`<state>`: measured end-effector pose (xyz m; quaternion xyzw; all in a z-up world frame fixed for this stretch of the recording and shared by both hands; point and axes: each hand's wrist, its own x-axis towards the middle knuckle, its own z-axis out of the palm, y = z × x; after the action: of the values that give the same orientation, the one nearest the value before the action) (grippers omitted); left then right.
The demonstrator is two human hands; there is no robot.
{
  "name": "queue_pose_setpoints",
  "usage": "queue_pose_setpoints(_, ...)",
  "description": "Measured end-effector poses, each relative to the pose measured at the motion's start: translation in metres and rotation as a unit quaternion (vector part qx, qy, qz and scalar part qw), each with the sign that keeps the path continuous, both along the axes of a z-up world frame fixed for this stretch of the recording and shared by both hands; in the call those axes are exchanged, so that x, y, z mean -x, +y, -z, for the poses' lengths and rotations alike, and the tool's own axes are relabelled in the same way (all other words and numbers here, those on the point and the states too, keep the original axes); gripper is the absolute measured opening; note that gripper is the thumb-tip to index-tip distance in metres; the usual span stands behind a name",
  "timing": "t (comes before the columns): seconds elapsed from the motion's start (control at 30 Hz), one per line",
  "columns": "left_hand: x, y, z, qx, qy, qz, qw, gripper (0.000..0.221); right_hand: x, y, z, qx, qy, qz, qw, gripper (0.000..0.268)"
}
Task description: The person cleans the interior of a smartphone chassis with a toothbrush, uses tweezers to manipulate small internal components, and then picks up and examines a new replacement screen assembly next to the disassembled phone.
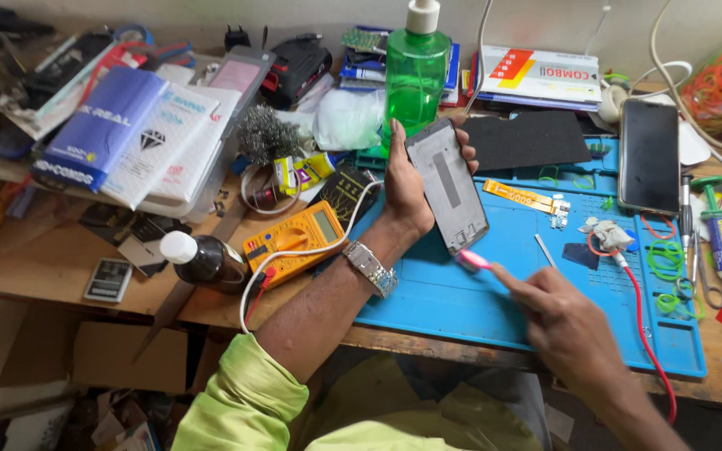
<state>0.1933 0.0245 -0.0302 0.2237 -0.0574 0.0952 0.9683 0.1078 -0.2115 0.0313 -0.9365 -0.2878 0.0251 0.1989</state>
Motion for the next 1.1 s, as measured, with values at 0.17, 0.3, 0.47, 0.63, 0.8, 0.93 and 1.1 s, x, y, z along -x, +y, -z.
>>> queue_pose_setpoints(0.17,0.000,-0.004,0.001,-0.003,0.044,-0.021,0.999,0.090,0.001,-0.015,0.015,-0.096,-0.060,-0.004,0.994,0.054)
queue_pose_setpoints(0.3,0.003,0.002,-0.002,0.009,0.050,-0.010,0.999,0.093,-0.009,-0.007,0.022,-0.017,-0.044,0.023,0.999,0.055)
queue_pose_setpoints(0.47,0.002,0.002,-0.006,0.024,0.062,-0.009,0.998,0.093,-0.010,-0.008,0.020,-0.131,-0.119,-0.058,0.983,0.058)
queue_pose_setpoints(0.63,0.004,0.003,-0.002,0.074,0.040,0.003,0.996,0.095,-0.004,-0.011,0.034,-0.142,-0.148,-0.069,0.976,0.054)
queue_pose_setpoints(0.8,0.005,0.005,-0.003,0.077,0.052,-0.006,0.996,0.097,-0.003,-0.012,0.042,-0.143,-0.117,-0.059,0.981,0.054)
queue_pose_setpoints(0.93,0.006,0.005,-0.003,0.066,0.037,-0.010,0.997,0.096,0.003,-0.016,0.041,-0.139,-0.103,-0.080,0.982,0.038)
queue_pose_setpoints(1.1,0.006,0.007,-0.007,0.087,0.023,-0.002,0.996,0.098,-0.005,-0.038,0.023,-0.110,-0.091,-0.016,0.990,0.042)
